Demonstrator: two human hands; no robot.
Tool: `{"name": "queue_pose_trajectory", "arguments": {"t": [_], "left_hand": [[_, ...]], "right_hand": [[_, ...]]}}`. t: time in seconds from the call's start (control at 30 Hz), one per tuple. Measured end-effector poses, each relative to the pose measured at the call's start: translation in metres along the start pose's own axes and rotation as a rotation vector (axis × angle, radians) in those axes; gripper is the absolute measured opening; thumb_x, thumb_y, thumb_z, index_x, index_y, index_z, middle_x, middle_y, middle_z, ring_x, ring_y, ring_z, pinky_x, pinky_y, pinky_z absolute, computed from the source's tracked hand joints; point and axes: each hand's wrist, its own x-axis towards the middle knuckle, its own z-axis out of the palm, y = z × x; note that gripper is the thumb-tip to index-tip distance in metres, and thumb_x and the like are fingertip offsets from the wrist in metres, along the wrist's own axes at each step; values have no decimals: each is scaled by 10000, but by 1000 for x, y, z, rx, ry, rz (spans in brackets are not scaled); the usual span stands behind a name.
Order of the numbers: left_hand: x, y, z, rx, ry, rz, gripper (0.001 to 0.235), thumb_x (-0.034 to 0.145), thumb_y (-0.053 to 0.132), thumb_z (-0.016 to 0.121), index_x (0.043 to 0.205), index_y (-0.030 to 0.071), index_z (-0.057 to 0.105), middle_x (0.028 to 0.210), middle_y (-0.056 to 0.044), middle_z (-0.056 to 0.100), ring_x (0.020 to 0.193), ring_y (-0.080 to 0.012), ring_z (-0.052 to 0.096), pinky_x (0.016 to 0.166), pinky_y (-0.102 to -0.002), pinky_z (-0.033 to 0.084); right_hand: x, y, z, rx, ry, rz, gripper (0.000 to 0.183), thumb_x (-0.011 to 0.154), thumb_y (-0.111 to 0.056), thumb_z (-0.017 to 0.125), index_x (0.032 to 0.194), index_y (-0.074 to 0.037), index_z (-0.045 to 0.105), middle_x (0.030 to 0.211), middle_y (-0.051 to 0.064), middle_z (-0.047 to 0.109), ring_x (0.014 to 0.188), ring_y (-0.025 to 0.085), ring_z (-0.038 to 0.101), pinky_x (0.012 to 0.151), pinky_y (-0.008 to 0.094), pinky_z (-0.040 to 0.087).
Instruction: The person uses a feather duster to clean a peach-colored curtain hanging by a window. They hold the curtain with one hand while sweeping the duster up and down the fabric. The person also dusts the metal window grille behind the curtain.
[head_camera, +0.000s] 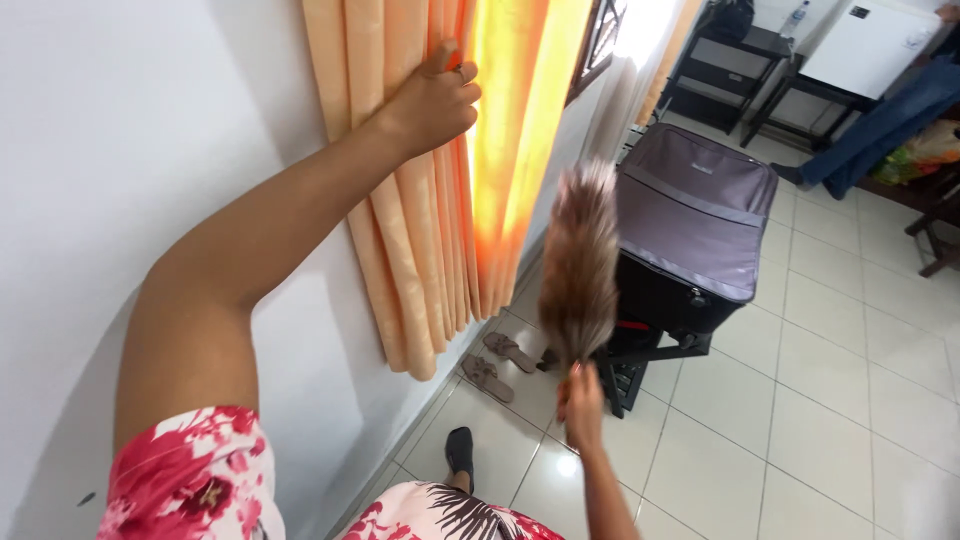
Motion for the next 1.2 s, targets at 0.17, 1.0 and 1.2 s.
{"name": "queue_pose_trajectory", "arguments": {"t": [0.17,1.0,1.2], "left_hand": [[-51,-18,-37,9,194,-47,313,696,-42,688,689,265,630,711,108,502,881,-182,565,1074,-495,405],[-38,-5,-33,-109,409,-86,252,792,16,767,693,226,670,740,87,542,899,-196,591,960,-430,453],[-35,2,-26,-50,369,-84,347,643,-65,646,621,266,542,654,118,420,795,-149,497,826,-326,415]], "right_hand": [[-3,-152,26,86,-120,-731,253,1119,-344,368,1093,-128,496,646,-7,492,354,89,356,299,226,293],[-42,225,-15,-801,-183,93,370,1060,-365,439,1173,-132,703,1076,68,805,932,203,769,894,334,599],[-24,95,11,-347,59,-496,267,1082,-274,415,900,-102,506,691,58,551,604,224,496,604,426,376]]}}
